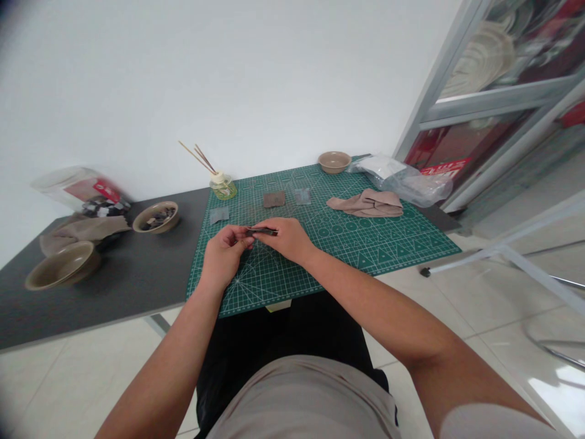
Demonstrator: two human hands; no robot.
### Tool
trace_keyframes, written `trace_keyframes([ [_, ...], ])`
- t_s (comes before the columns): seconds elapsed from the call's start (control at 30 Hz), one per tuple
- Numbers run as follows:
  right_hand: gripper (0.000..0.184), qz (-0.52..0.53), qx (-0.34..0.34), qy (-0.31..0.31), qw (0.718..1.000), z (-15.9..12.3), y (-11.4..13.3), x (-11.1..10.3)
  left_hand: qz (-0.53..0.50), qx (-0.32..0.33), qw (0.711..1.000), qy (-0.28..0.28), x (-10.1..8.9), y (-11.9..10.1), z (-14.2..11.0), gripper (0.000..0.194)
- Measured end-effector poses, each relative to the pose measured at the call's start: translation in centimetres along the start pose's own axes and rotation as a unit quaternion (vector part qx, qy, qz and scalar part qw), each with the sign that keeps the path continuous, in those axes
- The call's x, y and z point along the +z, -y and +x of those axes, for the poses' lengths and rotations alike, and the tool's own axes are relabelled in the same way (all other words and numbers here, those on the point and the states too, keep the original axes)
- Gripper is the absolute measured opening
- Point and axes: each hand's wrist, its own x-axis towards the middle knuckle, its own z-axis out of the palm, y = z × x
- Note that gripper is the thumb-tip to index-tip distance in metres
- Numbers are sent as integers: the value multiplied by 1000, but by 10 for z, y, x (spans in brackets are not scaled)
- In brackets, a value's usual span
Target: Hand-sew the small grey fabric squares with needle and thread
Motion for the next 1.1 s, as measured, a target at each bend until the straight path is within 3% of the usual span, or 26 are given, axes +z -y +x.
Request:
trace_keyframes([
  [1.1,15,-25,13,-2,1000,0,-1,0,-12,1,1000,3,0,3,0,18],
])
